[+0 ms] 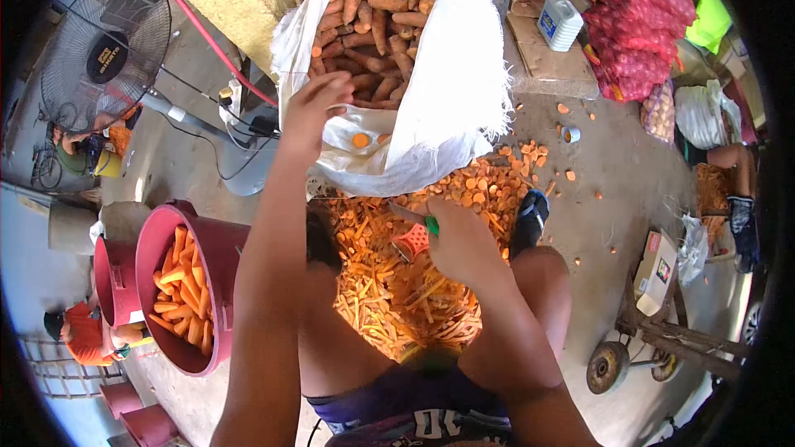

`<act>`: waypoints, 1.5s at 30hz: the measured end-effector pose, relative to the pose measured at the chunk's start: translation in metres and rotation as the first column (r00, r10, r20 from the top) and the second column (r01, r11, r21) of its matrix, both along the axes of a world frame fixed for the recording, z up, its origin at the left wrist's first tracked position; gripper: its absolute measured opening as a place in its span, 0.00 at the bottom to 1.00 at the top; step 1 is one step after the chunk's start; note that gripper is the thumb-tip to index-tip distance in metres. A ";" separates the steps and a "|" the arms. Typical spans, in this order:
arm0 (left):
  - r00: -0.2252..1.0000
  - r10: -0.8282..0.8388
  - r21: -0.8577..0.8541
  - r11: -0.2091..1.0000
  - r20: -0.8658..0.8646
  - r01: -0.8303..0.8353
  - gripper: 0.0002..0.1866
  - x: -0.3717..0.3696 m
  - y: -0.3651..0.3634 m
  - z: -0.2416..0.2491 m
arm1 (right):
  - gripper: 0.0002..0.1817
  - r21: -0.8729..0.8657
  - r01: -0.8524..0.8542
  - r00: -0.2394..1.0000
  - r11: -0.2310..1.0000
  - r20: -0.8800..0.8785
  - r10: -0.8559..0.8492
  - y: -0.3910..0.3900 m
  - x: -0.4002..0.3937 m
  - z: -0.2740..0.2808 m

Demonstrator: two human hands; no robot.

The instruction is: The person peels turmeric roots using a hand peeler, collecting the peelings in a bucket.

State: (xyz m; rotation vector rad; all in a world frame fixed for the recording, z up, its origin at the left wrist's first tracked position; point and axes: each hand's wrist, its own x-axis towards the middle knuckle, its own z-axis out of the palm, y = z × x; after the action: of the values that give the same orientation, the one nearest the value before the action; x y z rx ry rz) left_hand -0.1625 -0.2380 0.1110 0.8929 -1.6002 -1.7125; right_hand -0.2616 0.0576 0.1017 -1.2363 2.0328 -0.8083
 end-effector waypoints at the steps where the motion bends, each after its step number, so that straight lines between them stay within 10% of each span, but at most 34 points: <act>1: 0.984 -0.022 -0.149 0.988 0.178 0.049 0.19 -0.020 -0.028 -0.022 | 0.12 0.018 -0.016 1.000 1.000 -0.018 0.017 0.000 -0.005 -0.002; 3: 0.899 0.076 -0.390 0.914 0.430 0.110 0.18 -0.054 -0.059 -0.048 | 0.12 0.035 -0.033 0.999 0.999 -0.036 0.034 -0.003 -0.016 -0.005; 5: 0.556 0.617 -0.830 0.435 0.558 0.350 0.19 -0.075 -0.099 -0.110 | 0.11 0.084 -0.019 0.999 0.996 -0.035 0.022 -0.008 -0.028 -0.009; 9: 0.157 0.502 -0.487 0.639 0.851 0.595 0.23 -0.096 -0.080 -0.097 | 0.10 0.031 0.018 0.996 0.999 -0.091 -0.015 -0.011 -0.050 -0.023; 15: 0.405 0.432 -0.590 0.650 0.806 0.480 0.23 -0.068 -0.071 -0.065 | 0.12 -0.080 0.001 0.995 0.997 -0.096 -0.009 -0.011 -0.049 -0.025; 17: 0.923 0.114 -0.546 0.830 0.368 0.115 0.23 -0.044 -0.072 -0.051 | 0.14 -0.072 0.017 0.995 0.997 -0.099 -0.024 -0.005 -0.043 -0.023; 18: 0.953 0.093 -0.491 0.869 0.289 0.064 0.25 -0.029 -0.056 -0.020 | 0.14 -0.093 0.013 0.995 0.996 -0.102 -0.023 -0.001 -0.038 -0.023; 24: 0.928 0.152 -0.041 0.984 -0.341 -0.176 0.12 0.092 0.033 0.095 | 0.11 -0.088 -0.017 0.996 0.996 -0.090 0.009 0.025 0.007 -0.006; 29: 1.000 0.020 0.173 0.985 0.011 -0.022 0.25 0.132 0.193 0.029 | 0.14 -0.150 0.016 0.999 0.989 -0.047 -0.024 0.026 0.047 -0.002; 39: 0.943 0.106 -0.517 0.853 0.316 0.077 0.18 0.164 0.264 -0.041 | 0.20 0.075 -0.198 0.956 0.977 -0.208 0.209 0.030 0.071 -0.072; 42: 0.965 -0.261 -0.325 0.912 0.014 0.251 0.17 0.164 0.256 -0.032 | 0.20 0.212 -0.226 0.951 0.951 -0.165 0.263 0.037 0.056 -0.081; 45: 0.968 0.196 0.271 0.951 -0.156 -0.149 0.16 0.152 0.251 -0.028 | 0.20 0.106 -0.202 0.979 0.974 0.062 0.196 0.052 0.063 -0.028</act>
State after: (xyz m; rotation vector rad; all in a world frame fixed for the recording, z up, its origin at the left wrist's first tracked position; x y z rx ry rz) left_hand -0.0102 0.0128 0.0827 0.9400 -1.1628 -1.8437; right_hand -0.1991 0.1093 0.0741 -1.3163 1.8514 -0.6163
